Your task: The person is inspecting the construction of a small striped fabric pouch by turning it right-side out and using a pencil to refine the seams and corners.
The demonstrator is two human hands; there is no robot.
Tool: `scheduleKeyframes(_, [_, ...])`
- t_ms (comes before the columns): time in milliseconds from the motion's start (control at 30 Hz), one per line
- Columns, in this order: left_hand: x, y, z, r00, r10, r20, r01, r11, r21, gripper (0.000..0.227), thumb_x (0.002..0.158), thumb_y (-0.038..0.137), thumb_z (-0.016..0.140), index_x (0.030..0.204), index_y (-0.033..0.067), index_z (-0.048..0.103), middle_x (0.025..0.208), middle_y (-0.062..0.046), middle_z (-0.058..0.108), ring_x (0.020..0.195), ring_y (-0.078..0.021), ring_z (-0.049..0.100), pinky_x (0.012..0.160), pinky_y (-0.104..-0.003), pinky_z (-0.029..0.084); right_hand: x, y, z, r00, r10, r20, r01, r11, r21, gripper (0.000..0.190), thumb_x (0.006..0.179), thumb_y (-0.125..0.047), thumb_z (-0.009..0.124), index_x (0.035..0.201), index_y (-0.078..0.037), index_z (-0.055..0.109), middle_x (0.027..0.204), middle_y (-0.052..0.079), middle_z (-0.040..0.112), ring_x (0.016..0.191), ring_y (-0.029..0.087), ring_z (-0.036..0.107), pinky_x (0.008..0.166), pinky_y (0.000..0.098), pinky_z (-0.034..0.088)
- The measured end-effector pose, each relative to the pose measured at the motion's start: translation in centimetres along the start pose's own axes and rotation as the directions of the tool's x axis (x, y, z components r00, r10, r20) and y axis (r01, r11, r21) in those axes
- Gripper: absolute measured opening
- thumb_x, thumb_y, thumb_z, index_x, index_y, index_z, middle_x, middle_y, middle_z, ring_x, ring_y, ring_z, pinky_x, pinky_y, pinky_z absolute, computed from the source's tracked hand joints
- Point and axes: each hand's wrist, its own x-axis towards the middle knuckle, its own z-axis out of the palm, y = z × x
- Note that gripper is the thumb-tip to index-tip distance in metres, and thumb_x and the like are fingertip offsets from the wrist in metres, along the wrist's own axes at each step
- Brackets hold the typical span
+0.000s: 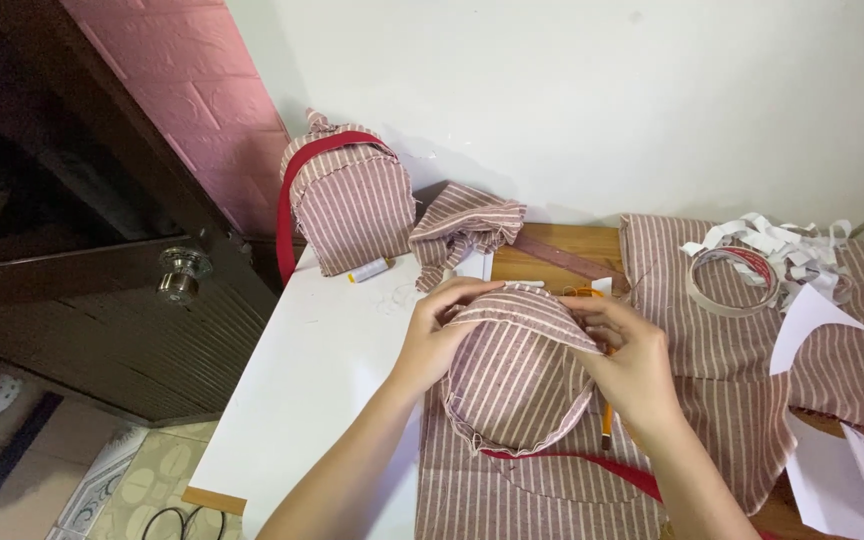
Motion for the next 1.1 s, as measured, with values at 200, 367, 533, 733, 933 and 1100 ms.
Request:
scheduleKeyframes(200, [0.2,0.4,-0.3,0.998,-0.065,-0.008,0.065,0.998,0.005,0.030,0.095,0.016,0.080,0.124,0.0101,0.083,0.120,-0.012,0.076,0.113,-0.0271,0.073,0.103,-0.050,0.057,0.1,-0.4,0.1,0.996,0.003,0.088,0.001,0.999,-0.044,0.071,0.075,0.006,0.089,0.143,-0.007,0.073,0.118,0.028,0.076,0.100,0.030,0.075,0.094,0.0491,0.063])
scheduleKeyframes(367, [0.3,0.3,-0.6,0.996,-0.092,0.007,0.092,0.996,0.018,0.029,0.095,0.013,0.076,0.123,0.0089,0.083,0.124,-0.014,0.074,0.115,-0.0303,0.071,0.104,-0.054,0.056,0.6,0.6,0.6,0.987,0.059,0.151,-0.074,0.992,0.099,0.061,0.079,0.006,0.086,0.138,-0.008,0.077,0.121,0.018,0.078,0.107,0.024,0.072,0.097,0.0445,0.062])
scheduleKeyframes(533, [0.4,0.1,-0.8,0.994,-0.110,0.016,0.110,0.993,0.039,0.031,0.093,0.011,0.073,0.123,0.0093,0.083,0.124,-0.014,0.072,0.116,-0.0302,0.070,0.103,-0.053,0.056,0.5,0.8,0.4,0.974,0.117,0.193,-0.164,0.954,0.251,0.052,0.082,0.012,0.079,0.133,0.002,0.075,0.130,0.022,0.079,0.126,0.029,0.072,0.104,0.0515,0.059])
scheduleKeyframes(733, [0.4,0.6,-0.7,0.996,-0.081,0.030,0.079,0.995,0.067,0.031,0.093,0.012,0.075,0.123,0.0097,0.083,0.123,-0.015,0.072,0.114,-0.0317,0.069,0.102,-0.053,0.056,0.3,1.4,0.0,0.981,0.029,0.190,-0.054,0.990,0.129,0.047,0.087,0.012,0.072,0.132,0.001,0.077,0.129,0.024,0.080,0.124,0.030,0.074,0.102,0.0528,0.059])
scheduleKeyframes(933, [-0.4,1.1,-0.4,0.993,0.089,0.078,-0.108,0.948,0.299,0.040,0.091,0.007,0.080,0.130,0.0133,0.079,0.118,-0.012,0.074,0.110,-0.0341,0.072,0.098,-0.047,0.057,-0.2,1.2,0.1,0.967,-0.191,0.168,0.225,0.951,-0.213,0.049,0.089,0.011,0.071,0.136,-0.002,0.076,0.125,0.022,0.080,0.113,0.042,0.078,0.087,0.0510,0.066])
scheduleKeyframes(1100, [-0.8,1.2,-1.0,0.923,0.275,0.270,-0.385,0.631,0.674,0.060,0.096,0.013,0.084,0.150,0.0289,0.063,0.115,-0.004,0.068,0.100,-0.0208,0.065,0.086,-0.038,0.059,-0.5,3.1,0.0,0.907,-0.340,0.250,0.399,0.883,-0.246,0.060,0.092,0.010,0.067,0.150,-0.005,0.061,0.134,0.021,0.077,0.116,0.028,0.080,0.107,0.0369,0.070])
